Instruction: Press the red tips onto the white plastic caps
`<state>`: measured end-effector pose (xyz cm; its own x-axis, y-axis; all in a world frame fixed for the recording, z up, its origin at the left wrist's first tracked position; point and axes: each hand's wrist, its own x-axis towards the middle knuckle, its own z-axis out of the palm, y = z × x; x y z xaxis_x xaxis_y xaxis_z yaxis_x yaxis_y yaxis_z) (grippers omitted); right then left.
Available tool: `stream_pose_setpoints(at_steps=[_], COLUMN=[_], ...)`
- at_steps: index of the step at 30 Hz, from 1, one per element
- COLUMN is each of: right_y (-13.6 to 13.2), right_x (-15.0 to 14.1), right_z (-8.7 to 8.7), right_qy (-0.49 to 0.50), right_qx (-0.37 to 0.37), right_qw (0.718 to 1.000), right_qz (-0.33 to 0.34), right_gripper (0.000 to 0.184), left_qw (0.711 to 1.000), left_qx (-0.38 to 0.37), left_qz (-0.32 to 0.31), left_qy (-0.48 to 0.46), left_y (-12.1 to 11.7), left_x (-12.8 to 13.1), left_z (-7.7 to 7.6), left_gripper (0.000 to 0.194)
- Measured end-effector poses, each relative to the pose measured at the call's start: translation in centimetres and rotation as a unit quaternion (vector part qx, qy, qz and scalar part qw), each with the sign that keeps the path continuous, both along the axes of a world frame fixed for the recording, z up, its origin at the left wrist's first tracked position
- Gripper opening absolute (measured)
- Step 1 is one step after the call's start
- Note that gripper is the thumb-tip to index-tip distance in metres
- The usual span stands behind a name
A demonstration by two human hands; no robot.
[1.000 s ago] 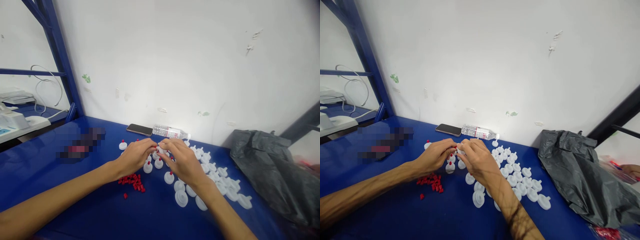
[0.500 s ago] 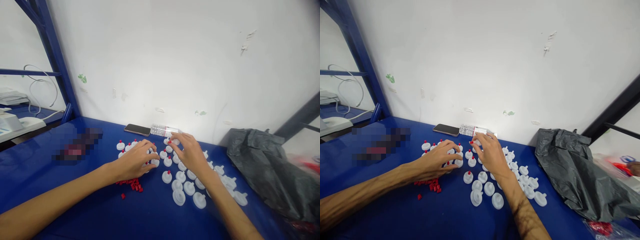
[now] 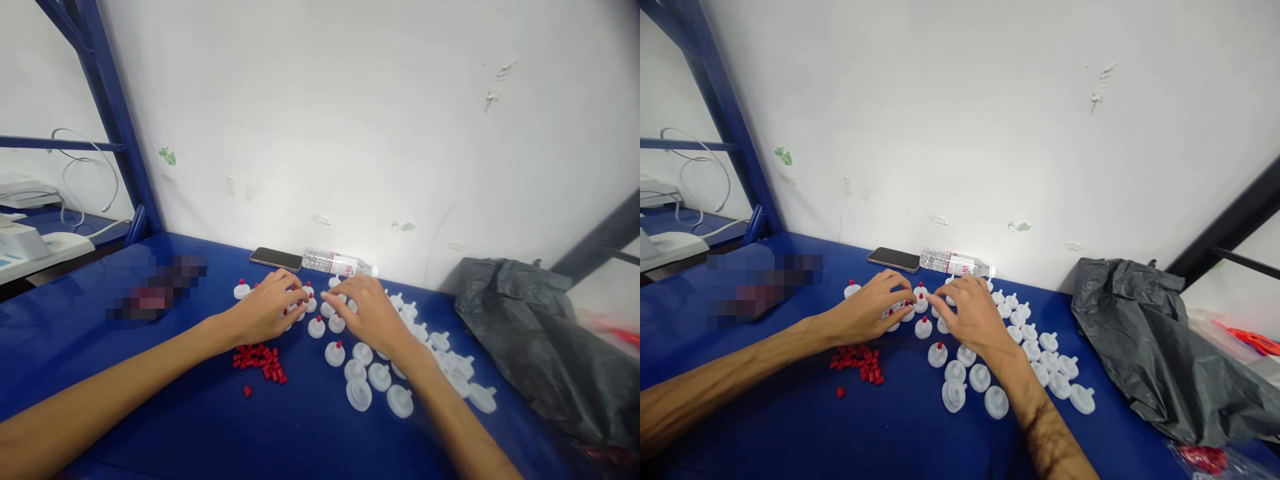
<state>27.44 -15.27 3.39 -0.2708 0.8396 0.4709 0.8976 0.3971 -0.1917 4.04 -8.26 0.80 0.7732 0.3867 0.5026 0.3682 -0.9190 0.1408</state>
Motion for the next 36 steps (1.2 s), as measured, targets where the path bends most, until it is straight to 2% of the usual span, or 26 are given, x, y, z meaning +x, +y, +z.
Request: stream_pose_setpoints(at_steps=[4,10,14,16,18,21,24,30,36], right_y=[0.4,0.9,2.2,3.1,3.8,4.2,3.7,1.8,0.9], right_x=[0.9,1.9,2.2,2.1,2.0,1.9,2.0,1.8,1.4], right_z=[-0.6,-2.8,-3.1,-3.0,-2.9,-2.4,-1.5,-0.2,-0.3], right_qy=[-0.012,-0.042,-0.055,-0.056,-0.054,-0.047,-0.036,-0.007,-0.015], right_qx=[0.007,-0.018,-0.012,-0.006,0.001,0.012,0.028,0.099,0.152], right_qw=[0.998,0.997,0.997,0.998,0.998,0.999,0.999,0.994,0.987], right_qz=[-0.059,-0.058,-0.045,-0.038,-0.031,-0.020,-0.016,-0.035,-0.041], right_gripper=[0.045,0.046,0.046,0.048,0.050,0.050,0.045,0.033,0.030], left_qw=[1.000,1.000,0.999,1.000,0.995,0.968,0.943,0.924,0.933], left_qx=[0.000,0.025,0.027,-0.013,-0.090,-0.213,-0.284,-0.343,-0.309], left_qz=[-0.005,-0.003,0.012,0.001,-0.032,-0.081,-0.090,-0.095,-0.113], left_qy=[-0.006,-0.019,-0.034,-0.013,0.030,0.101,0.150,0.139,0.147], left_y=[-0.3,-0.5,-0.6,-0.8,-1.0,-1.6,-2.5,-3.6,-3.9], left_x=[0.2,0.1,-0.1,-0.5,-1.0,-1.6,-1.9,-1.6,-1.2], left_z=[0.4,0.9,1.8,2.6,3.6,4.9,5.6,4.7,3.9], left_gripper=[0.019,0.022,0.021,0.019,0.018,0.010,0.004,0.012,0.017])
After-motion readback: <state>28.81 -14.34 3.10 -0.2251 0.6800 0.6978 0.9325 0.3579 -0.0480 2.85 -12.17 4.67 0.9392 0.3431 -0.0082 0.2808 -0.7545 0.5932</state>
